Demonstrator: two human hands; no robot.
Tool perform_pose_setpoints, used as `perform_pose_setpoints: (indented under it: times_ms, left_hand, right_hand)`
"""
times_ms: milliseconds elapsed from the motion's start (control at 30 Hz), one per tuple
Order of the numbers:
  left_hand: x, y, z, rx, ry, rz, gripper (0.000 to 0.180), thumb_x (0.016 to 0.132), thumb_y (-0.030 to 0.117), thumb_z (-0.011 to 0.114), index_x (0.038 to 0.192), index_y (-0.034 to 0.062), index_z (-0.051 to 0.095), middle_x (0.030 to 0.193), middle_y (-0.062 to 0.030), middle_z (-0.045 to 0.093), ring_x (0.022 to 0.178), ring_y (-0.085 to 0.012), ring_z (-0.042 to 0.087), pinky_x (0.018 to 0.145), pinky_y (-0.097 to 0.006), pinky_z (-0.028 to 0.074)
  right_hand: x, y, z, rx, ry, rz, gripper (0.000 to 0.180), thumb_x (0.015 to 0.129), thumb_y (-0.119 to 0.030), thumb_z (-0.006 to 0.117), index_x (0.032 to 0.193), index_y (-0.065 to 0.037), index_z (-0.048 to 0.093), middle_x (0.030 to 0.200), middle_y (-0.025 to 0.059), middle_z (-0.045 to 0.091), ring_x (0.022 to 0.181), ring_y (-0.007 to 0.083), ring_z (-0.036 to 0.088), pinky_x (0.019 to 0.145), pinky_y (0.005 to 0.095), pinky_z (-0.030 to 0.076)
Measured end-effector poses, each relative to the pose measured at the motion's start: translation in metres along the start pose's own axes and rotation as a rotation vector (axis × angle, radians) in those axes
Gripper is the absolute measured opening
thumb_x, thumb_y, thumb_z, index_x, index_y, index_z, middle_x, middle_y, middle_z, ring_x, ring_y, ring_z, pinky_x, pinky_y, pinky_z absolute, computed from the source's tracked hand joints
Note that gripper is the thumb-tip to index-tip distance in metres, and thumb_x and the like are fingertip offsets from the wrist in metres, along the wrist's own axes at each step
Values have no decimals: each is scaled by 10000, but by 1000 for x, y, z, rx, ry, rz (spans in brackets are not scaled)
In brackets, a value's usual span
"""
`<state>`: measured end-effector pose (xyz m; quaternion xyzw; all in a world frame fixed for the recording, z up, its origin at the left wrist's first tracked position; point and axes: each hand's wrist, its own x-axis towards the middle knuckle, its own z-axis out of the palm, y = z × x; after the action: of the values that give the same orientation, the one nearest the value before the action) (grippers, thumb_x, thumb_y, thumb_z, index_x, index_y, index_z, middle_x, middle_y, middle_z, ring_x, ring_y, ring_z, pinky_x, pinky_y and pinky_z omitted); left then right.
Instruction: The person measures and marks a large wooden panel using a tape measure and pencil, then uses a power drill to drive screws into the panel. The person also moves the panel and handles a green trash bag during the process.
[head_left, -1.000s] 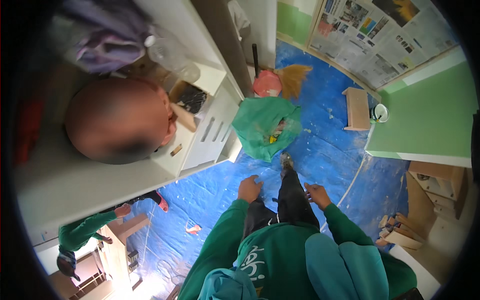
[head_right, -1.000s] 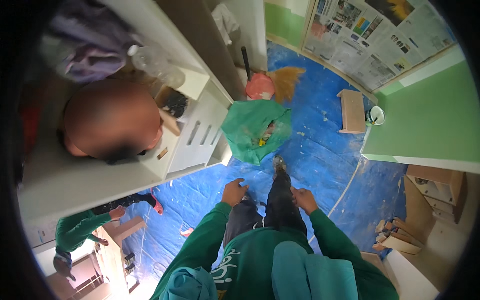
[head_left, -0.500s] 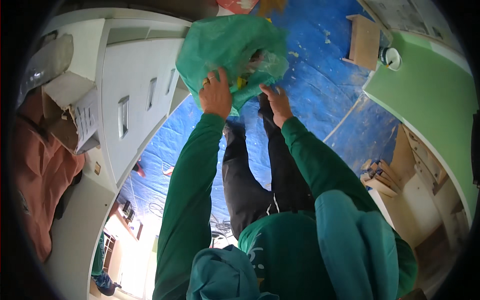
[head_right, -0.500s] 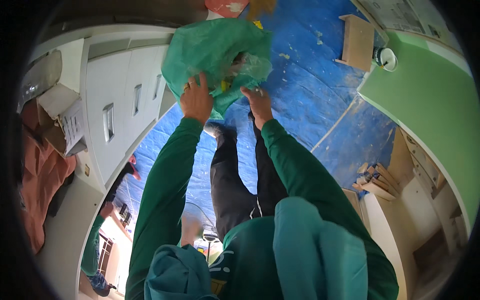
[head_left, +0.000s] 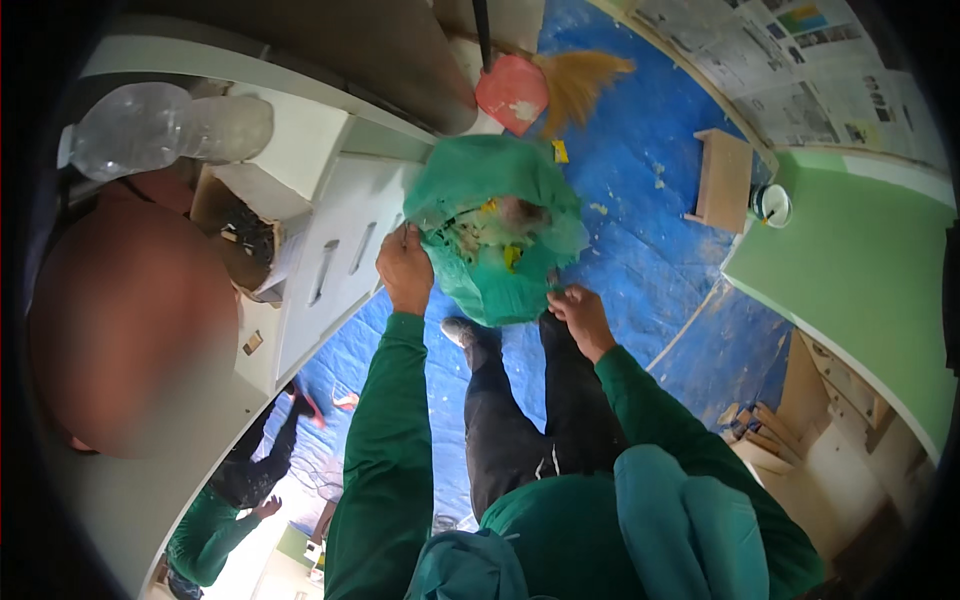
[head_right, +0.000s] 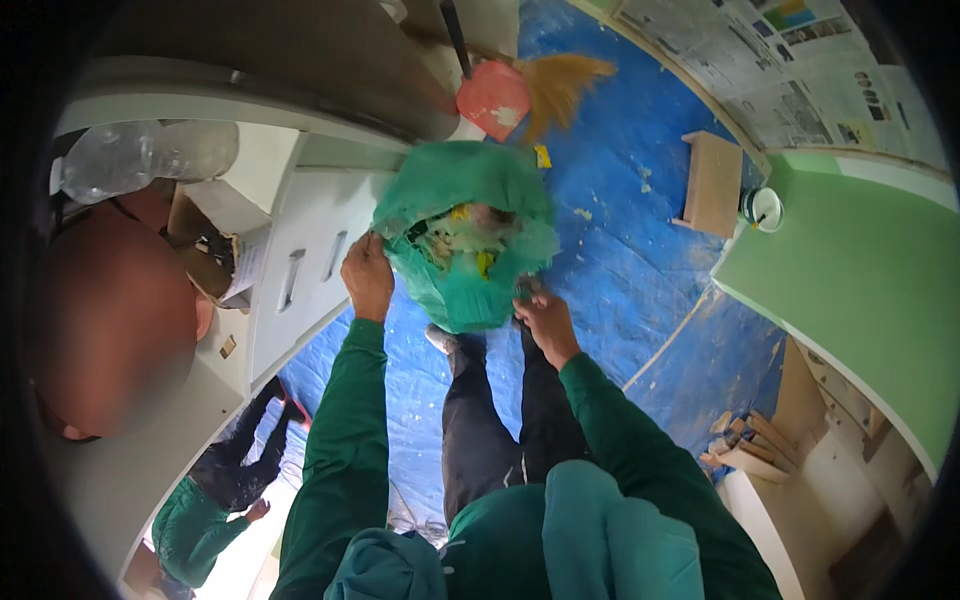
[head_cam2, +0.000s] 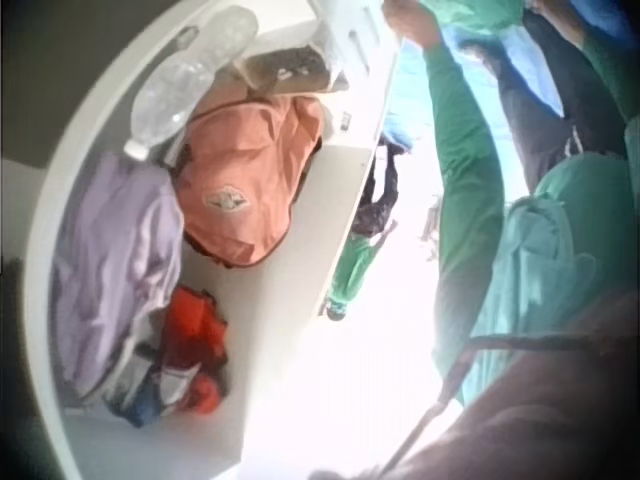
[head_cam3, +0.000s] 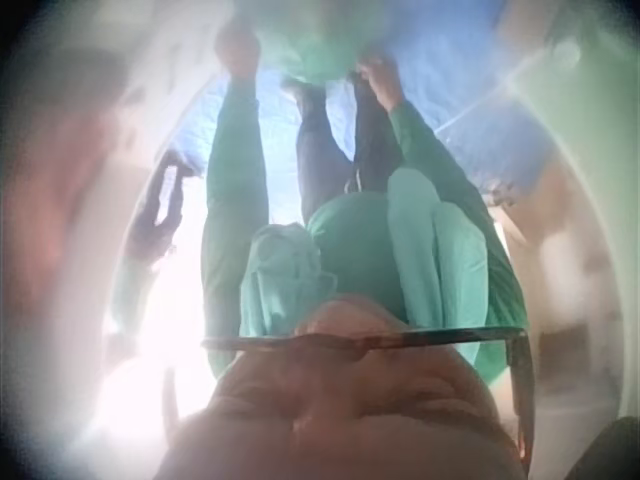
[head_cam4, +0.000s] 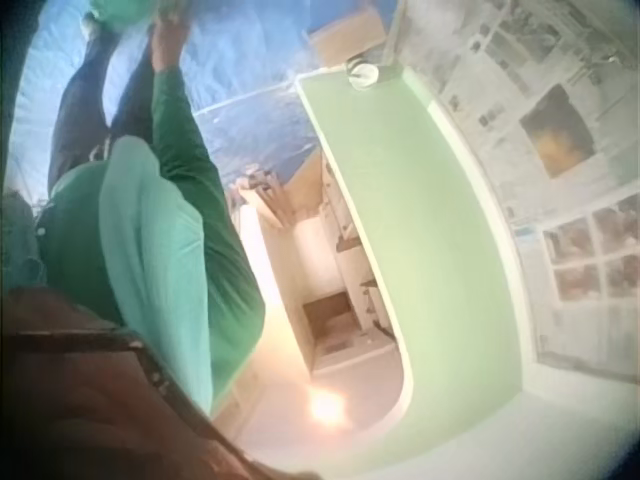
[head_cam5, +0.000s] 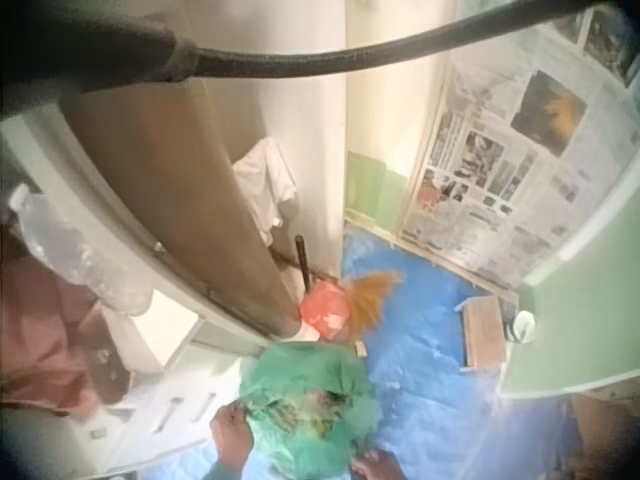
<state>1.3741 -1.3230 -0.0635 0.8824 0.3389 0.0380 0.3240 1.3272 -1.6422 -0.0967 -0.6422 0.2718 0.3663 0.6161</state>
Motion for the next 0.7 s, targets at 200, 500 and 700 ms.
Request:
perform_pose_setpoints:
  times_ms: [200,500,700]
  left_hand:
    - [8,-7,-16,-4,-3,-70,304,1041,229,634,1183,-5,765,957,-229,745,870,-376,713,804,-455,536]
    - [5,-32,-31,-62,-19,-139,310,1050,246,616,1219,35,767,916,-223,748,846,-367,717,789,-448,539]
    - [8,-30,-34,-31,-49,-96,327,1049,245,603,1282,83,763,923,-237,731,840,-376,700,793,-457,531]
  right_hand:
    - [-13,17,-15,-34,-12,5,219,974,-200,773,949,-13,664,890,56,707,840,156,687,736,316,502]
    - [-24,24,-26,-154,-85,40,239,955,-223,777,880,-15,686,847,58,718,784,144,653,722,307,492]
    - [-24,15,-21,-292,-128,16,279,941,-258,783,911,6,698,833,59,726,757,132,619,684,309,477]
